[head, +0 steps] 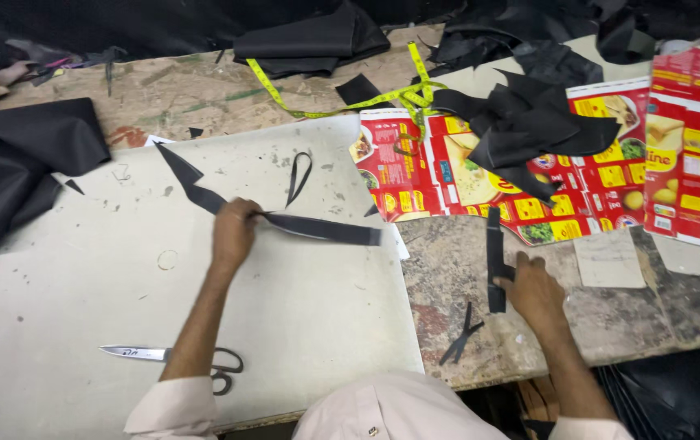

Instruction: The person lays out a large piece of black fabric on a worktable, marks a pattern with chalk, and cuts the fabric using shears. The person then folds the cut piece and places it aside.

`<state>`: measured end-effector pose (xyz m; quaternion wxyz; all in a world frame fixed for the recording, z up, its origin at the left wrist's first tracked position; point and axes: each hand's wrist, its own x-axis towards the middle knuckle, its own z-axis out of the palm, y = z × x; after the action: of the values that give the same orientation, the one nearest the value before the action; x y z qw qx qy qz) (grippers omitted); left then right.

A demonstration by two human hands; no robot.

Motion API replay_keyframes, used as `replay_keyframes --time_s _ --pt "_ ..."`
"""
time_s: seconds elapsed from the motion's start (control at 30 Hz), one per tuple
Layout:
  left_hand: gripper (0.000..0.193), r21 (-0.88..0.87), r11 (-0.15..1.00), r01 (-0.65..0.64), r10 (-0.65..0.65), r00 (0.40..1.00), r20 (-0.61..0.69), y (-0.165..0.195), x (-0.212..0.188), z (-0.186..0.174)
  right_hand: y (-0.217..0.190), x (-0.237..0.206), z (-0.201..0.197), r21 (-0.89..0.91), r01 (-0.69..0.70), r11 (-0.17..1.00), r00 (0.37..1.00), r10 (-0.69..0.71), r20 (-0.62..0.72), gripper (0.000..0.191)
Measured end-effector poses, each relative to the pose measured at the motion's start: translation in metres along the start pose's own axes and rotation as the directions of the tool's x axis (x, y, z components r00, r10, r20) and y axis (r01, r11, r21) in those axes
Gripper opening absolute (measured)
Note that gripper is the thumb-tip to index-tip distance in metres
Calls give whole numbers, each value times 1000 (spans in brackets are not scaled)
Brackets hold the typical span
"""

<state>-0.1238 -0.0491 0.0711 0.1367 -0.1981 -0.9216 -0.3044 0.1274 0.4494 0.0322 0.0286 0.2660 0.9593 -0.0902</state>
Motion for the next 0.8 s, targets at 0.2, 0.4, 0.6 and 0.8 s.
replay_keyframes --time_s 0.2,0.4,0.6,0.8 --pt "30 92 892 442 -377 841 -388 -50 43 -35 -20 -2 11 185 24 982 994 -4 -105 32" --pt "20 -469 833 292 -438 867 -237 -5 57 1 -135 24 -31 437 537 721 843 -437 -314 28" --pt "22 -533 846 -16 78 993 94 48 64 29 -313 107 -40 593 684 424 648 -727 -227 43" --pt "101 -161 984 77 -34 966 255 10 51 -17 -391 127 -46 485 784 387 496 -861 -115 38"
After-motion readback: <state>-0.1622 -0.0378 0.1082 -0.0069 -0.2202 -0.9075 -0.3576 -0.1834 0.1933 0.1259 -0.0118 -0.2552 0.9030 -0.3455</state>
